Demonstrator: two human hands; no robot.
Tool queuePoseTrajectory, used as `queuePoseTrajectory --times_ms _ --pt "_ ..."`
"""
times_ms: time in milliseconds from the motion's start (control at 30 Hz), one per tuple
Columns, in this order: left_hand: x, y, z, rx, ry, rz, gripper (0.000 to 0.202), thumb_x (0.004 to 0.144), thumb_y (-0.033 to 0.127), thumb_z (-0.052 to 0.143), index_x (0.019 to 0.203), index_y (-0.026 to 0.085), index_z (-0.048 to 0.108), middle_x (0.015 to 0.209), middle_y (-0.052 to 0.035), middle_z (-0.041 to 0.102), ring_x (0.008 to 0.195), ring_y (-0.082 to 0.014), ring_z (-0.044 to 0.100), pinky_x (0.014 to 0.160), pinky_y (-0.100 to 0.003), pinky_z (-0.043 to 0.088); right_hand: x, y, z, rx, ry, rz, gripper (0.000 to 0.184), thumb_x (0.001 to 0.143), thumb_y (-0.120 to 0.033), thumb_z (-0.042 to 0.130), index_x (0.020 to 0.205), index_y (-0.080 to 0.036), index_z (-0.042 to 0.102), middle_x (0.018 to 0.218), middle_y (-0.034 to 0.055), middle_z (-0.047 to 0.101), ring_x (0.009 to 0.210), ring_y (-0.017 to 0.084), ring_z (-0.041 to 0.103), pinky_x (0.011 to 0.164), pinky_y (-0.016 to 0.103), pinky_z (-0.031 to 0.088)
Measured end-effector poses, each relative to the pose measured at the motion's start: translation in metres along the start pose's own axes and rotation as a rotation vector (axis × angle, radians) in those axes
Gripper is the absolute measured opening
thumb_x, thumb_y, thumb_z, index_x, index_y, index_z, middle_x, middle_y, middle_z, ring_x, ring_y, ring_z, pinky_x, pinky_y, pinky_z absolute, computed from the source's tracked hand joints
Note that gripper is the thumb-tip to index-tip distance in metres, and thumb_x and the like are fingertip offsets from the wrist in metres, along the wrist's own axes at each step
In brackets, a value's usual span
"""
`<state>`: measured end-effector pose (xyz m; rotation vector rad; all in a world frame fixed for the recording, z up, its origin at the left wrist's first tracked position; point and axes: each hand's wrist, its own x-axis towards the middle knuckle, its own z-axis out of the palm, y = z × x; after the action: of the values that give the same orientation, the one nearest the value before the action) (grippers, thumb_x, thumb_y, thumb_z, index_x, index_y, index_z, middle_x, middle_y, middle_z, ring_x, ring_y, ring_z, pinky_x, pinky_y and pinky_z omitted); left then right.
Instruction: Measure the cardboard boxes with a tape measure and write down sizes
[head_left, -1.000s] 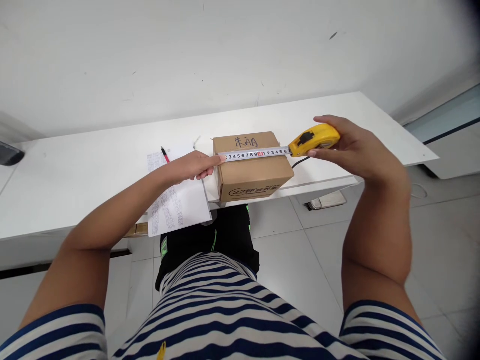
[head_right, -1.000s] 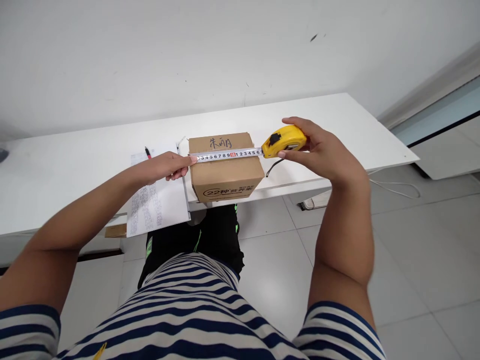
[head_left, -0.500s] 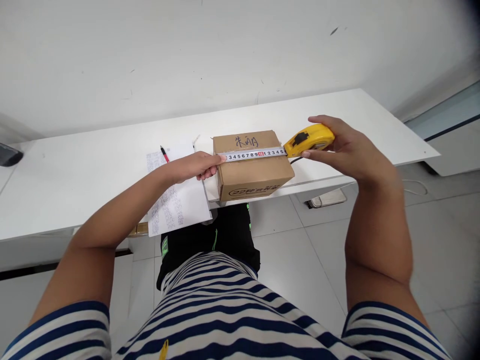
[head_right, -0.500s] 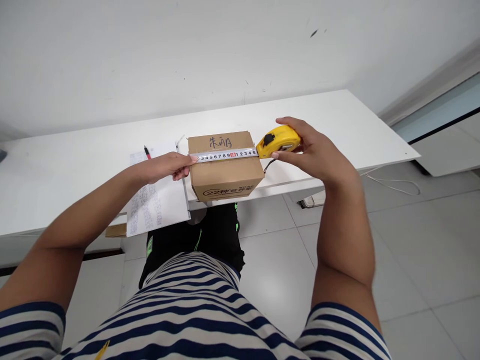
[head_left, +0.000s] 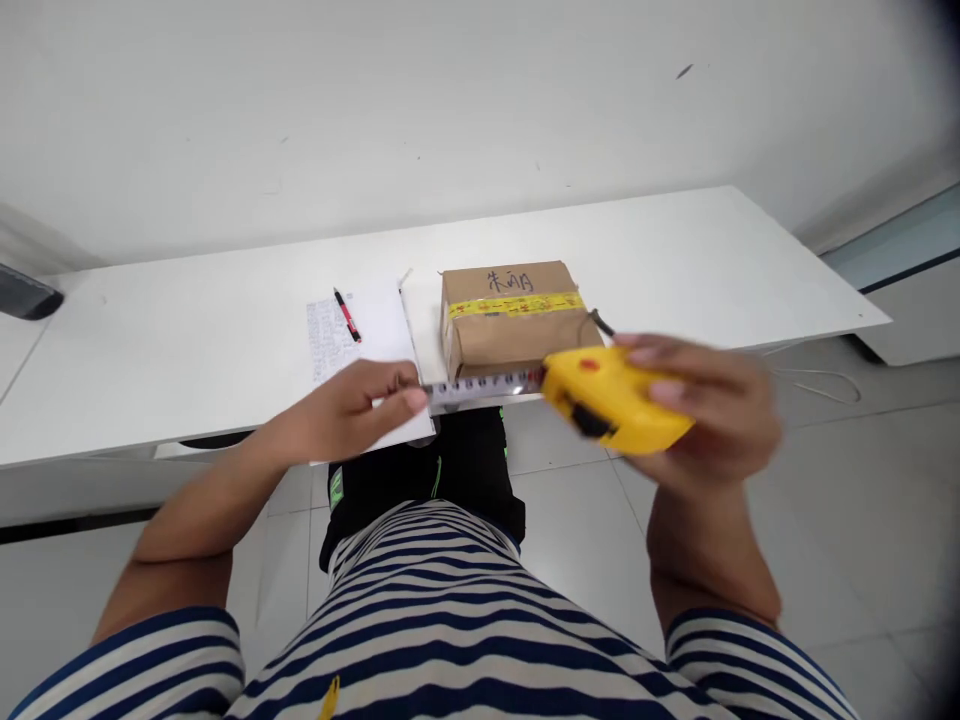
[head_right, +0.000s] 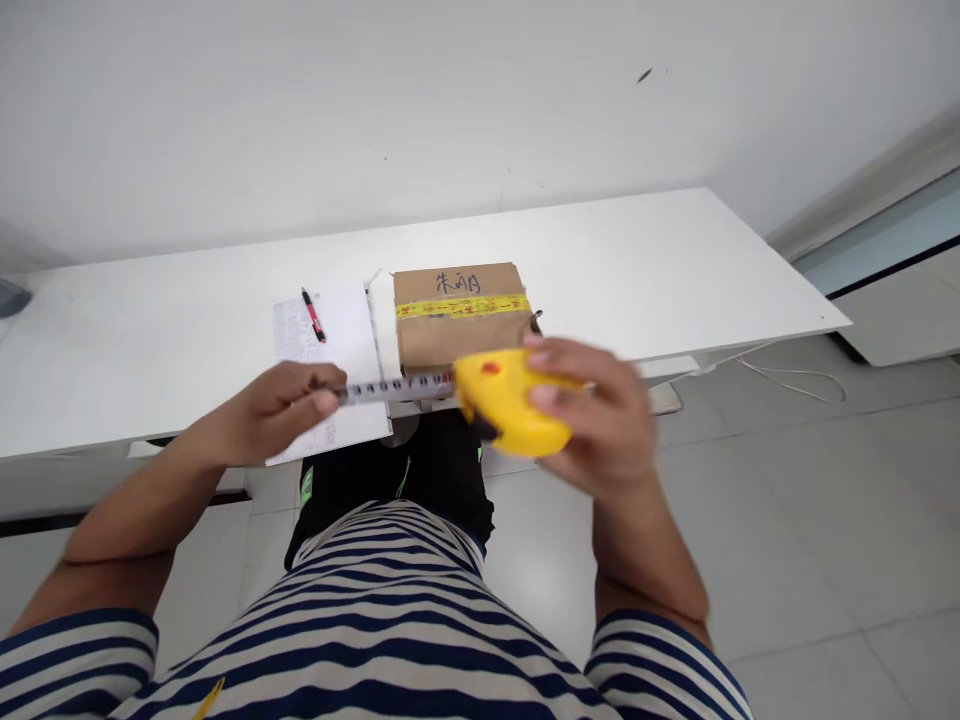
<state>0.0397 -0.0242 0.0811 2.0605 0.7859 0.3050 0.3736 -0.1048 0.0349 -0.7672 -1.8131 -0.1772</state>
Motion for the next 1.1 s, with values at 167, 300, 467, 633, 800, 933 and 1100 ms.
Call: queuePoseTrajectory --times_ms 167,300,467,633,800,933,1100 --pt "-0.033 -0.014 0.037 0.238 -0.062 0.208 0.062 0.103 0.073 0.025 0.076 0.022 0.047 0.066 -0.0012 0.055 0.061 -0.0149 0.047 0.063 -0.032 0.038 -0.030 -0.051 0.072 0.216 -0.113 -0.040 0.035 0.086 -0.028 0.079 0.119 -0.031 0.068 0.107 0.0072 0.080 0.113 0.028 0.079 0.075 0.040 0.070" --pt "-0.055 -0.054 0.059 0.196 0.081 0.206 0.075 0.094 0.087 0.019 0.082 0.022 0.054 0.074 -0.0050 0.061 0.065 -0.0186 0.053 0.067 -0.036 0.044 -0.046 -0.076 0.127 0.395 -0.049 0.069 0.048 0.083 -0.030 0.083 0.125 -0.033 0.061 0.109 0.0073 0.080 0.107 0.028 0.080 0.079 0.044 0.073" --pt "-0.079 -0.081 0.083 -0.226 0.368 0.160 0.075 0.093 0.078 0.052 0.143 0.022 0.049 0.142 -0.0201 0.060 0.133 -0.0274 0.062 0.111 -0.043 0.051 -0.070 -0.086 0.204 0.543 0.061 0.299 0.057 0.084 -0.039 0.083 0.129 -0.039 0.048 0.116 0.0069 0.074 0.113 0.028 0.078 0.091 0.050 0.071" --pt "-0.055 -0.099 0.074 -0.577 0.832 -0.045 0.059 0.085 0.068 0.073 0.120 0.021 0.063 0.127 -0.0138 0.073 0.117 -0.0245 0.071 0.102 -0.038 0.057 -0.048 -0.068 0.247 0.706 -0.156 0.480 0.077 0.084 -0.055 0.082 0.145 -0.035 0.040 0.150 0.0147 0.058 0.145 0.030 0.058 0.118 0.056 0.053" --pt "-0.013 -0.147 -0.018 -1.071 0.935 -0.246 0.038 0.077 0.057 0.069 0.077 0.020 0.063 0.062 0.0014 0.063 0.053 -0.0113 0.057 0.053 -0.025 0.049 -0.002 -0.017 0.246 0.704 -0.397 0.612 0.062 0.093 -0.075 0.058 0.131 -0.027 0.066 0.117 0.0095 0.078 0.110 0.026 0.075 0.100 0.046 0.060" --pt "0.020 -0.189 -0.087 -0.961 0.743 -0.375 0.026 0.071 0.043 0.066 0.066 0.018 0.062 0.054 0.0001 0.057 0.045 -0.0108 0.051 0.042 -0.024 0.039 -0.002 0.023 0.235 0.521 -0.379 0.790 0.061 0.095 -0.078 0.049 0.094 -0.023 0.075 0.077 0.0036 0.074 0.078 0.020 0.071 0.077 0.037 0.057" --pt "0.052 -0.218 -0.103 -0.830 0.750 -0.274 0.022 0.068 0.041 0.064 0.065 0.019 0.063 0.057 0.0004 0.055 0.051 -0.0125 0.050 0.045 -0.026 0.040 0.010 0.070 0.229 0.311 -0.620 0.773 0.060 0.098 -0.073 0.046 0.091 -0.020 0.074 0.075 0.0043 0.072 0.072 0.020 0.065 0.071 0.034 0.051"
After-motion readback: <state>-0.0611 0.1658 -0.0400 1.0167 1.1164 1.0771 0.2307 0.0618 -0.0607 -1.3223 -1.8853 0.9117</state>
